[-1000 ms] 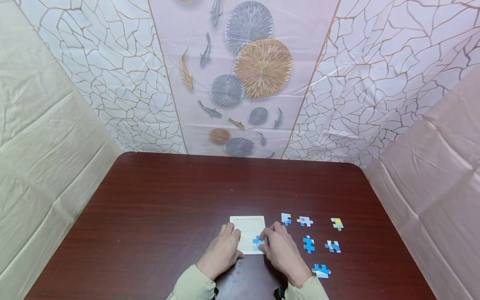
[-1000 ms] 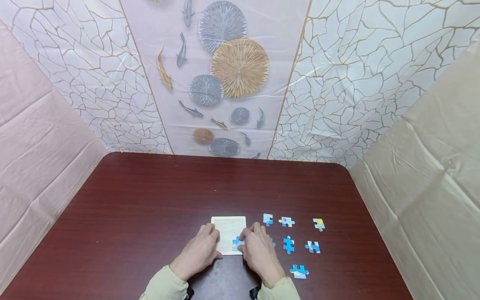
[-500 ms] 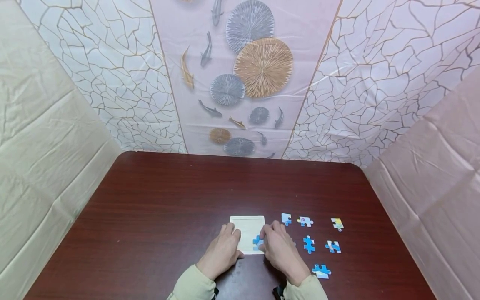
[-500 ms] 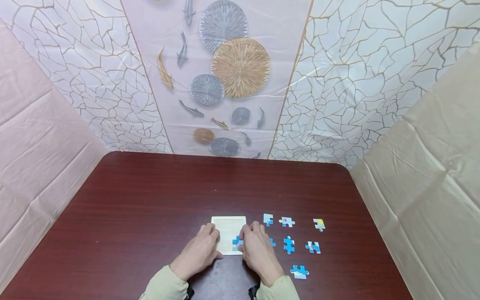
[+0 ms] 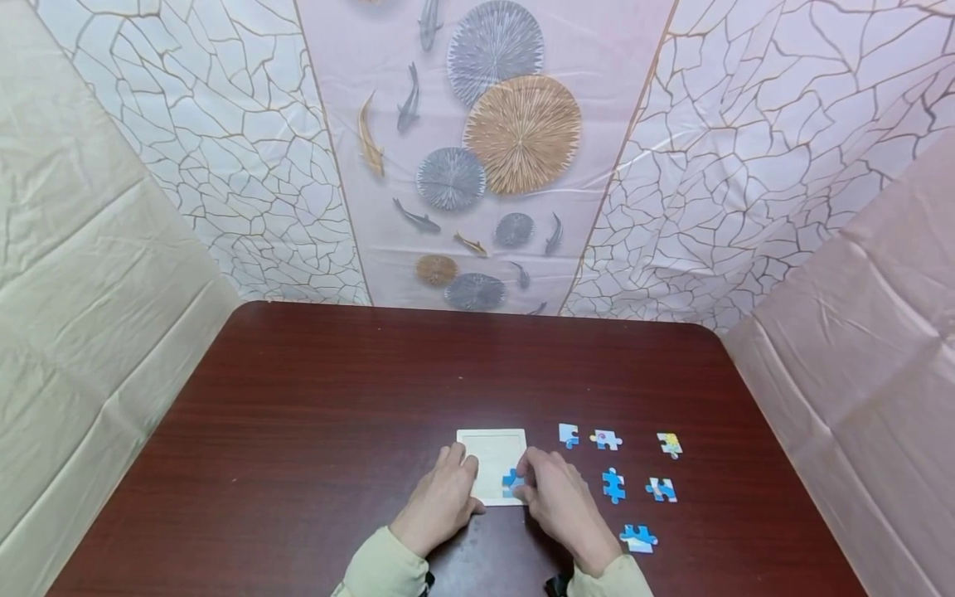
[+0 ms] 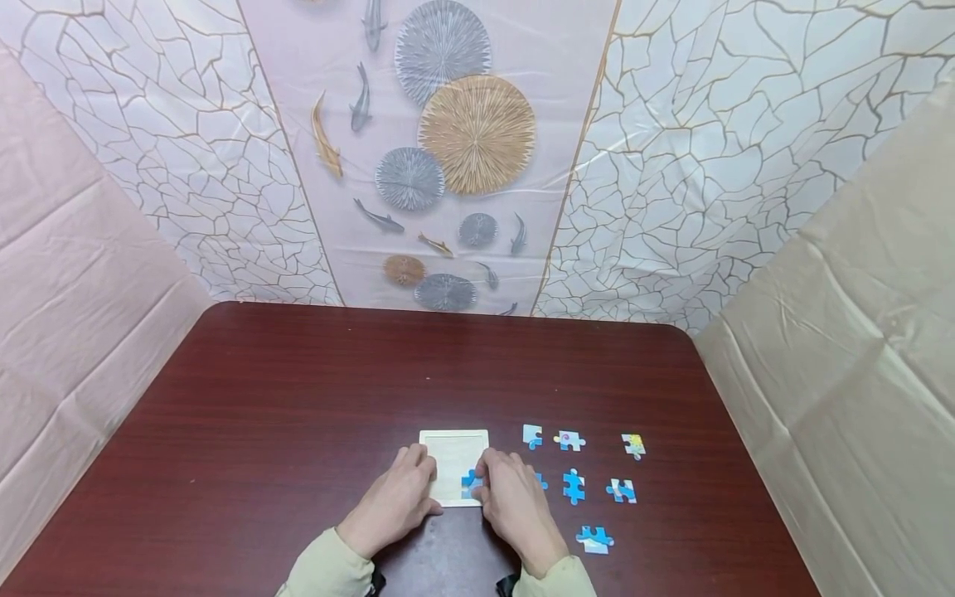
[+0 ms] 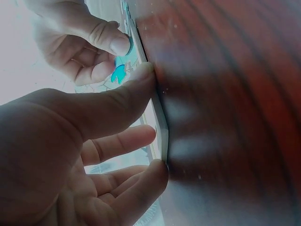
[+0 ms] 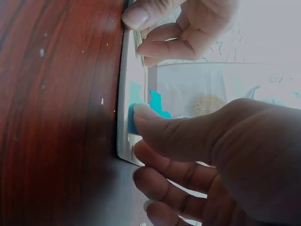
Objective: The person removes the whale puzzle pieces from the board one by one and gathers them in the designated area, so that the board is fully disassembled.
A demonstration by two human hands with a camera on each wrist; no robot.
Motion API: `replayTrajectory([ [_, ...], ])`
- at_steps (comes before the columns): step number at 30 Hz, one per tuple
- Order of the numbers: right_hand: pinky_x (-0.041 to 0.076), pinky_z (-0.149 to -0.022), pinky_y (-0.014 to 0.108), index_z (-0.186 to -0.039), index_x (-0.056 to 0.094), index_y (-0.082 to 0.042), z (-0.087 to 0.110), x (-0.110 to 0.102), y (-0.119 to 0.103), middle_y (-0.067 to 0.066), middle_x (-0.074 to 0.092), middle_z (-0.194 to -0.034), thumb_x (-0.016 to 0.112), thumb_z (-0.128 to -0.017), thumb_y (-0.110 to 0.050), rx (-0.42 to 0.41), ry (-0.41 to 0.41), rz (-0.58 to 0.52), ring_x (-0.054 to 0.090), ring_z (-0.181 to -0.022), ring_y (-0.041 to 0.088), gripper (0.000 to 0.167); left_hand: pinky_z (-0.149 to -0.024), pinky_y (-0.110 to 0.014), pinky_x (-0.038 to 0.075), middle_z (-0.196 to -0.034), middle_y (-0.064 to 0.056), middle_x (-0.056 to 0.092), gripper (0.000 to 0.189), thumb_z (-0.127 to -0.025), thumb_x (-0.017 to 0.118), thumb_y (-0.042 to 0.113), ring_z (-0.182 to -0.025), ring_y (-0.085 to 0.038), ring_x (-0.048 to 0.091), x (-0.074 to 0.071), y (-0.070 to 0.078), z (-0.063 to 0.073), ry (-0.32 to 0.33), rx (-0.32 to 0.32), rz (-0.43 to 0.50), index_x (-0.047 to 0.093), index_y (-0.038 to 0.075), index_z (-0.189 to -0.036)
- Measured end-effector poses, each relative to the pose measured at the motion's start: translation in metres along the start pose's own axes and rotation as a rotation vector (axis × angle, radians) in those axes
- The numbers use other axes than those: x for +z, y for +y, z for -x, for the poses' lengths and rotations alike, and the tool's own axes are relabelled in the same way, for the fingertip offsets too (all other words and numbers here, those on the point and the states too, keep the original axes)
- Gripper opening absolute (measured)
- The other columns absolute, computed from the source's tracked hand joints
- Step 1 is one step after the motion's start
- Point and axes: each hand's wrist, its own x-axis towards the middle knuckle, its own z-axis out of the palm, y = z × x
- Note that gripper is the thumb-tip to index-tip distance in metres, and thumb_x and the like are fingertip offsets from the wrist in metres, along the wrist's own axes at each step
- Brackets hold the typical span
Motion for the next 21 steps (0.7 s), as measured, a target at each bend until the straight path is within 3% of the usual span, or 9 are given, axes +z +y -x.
replayTrajectory([
  [7,0.038,-0.057,0.028,-0.087,0.058,-0.018,0.002,0.0,0.002,-0.011,0.047,-0.067,0.079,-0.079,-0.013,-0.044,0.011,-0.034,0.043,-0.064,0.008,0.023,-0.06,-0.03,0.049,-0.086,-0.004,0.045,0.043,-0.063,0.088,0.025,-0.081,-0.024,0.047,0.0,0.001,0.0,0.008,0.001,-0.011,0.051,0.01,-0.078],
  [13,0.045,-0.06,0.023,-0.089,0.059,-0.017,0.005,-0.006,0.008,-0.011,0.054,-0.073,0.074,-0.082,-0.005,-0.105,-0.01,-0.231,0.052,-0.066,0.004,0.021,-0.061,-0.031,0.05,-0.087,-0.005,0.046,0.043,-0.062,0.089,0.025,-0.083,-0.024,0.047,0.001,0.001,0.0,0.012,0.004,-0.013,0.052,0.009,-0.079],
  [21,0.045,-0.061,0.025,-0.093,0.062,-0.019,0.019,-0.03,0.023,-0.006,0.055,-0.078,0.07,-0.087,-0.006,0.005,0.062,-0.388,0.052,-0.067,0.01,0.016,-0.06,-0.03,0.05,-0.086,-0.005,0.045,0.043,-0.063,0.088,0.024,-0.081,-0.024,0.046,0.0,0.0,-0.001,0.007,0.009,-0.016,0.051,0.01,-0.077],
])
